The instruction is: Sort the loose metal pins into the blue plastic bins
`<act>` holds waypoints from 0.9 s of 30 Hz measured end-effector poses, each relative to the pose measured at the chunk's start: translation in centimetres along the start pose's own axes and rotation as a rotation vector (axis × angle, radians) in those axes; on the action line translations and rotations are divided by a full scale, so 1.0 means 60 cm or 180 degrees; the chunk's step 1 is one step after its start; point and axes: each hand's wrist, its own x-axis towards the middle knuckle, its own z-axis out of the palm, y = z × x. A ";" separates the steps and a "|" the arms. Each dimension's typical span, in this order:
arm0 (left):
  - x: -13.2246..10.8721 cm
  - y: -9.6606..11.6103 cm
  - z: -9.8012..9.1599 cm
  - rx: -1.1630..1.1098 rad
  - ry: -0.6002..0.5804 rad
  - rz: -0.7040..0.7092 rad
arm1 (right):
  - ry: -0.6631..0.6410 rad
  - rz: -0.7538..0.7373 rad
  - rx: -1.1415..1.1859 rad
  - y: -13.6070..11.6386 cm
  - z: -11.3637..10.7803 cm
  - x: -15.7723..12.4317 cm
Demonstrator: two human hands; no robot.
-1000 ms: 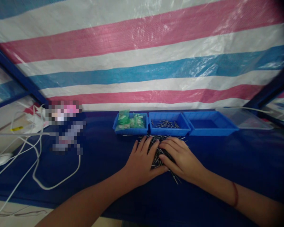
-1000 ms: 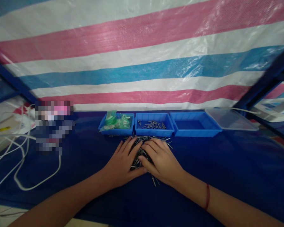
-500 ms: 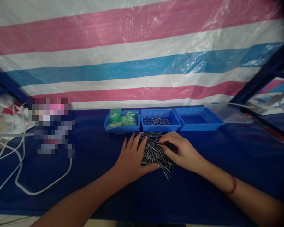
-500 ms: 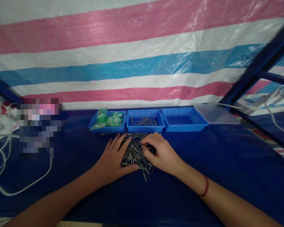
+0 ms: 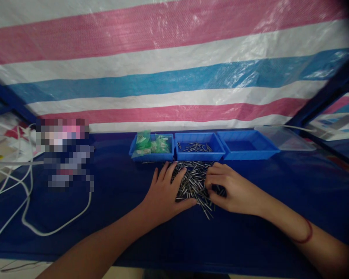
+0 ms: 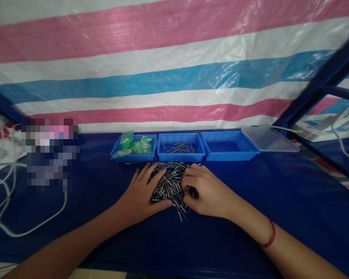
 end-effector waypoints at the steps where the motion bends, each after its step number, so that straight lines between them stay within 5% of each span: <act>1: 0.000 0.001 0.000 0.0008 0.0007 -0.0007 | -0.0040 0.0011 -0.0025 0.001 0.001 0.000; 20: -0.004 0.003 0.001 0.0040 0.0088 0.0461 | -0.0108 -0.0062 0.0244 0.007 0.014 0.002; 27: 0.004 0.005 -0.006 -0.0241 0.0437 0.0766 | 0.0061 0.0098 0.0430 0.001 0.005 -0.005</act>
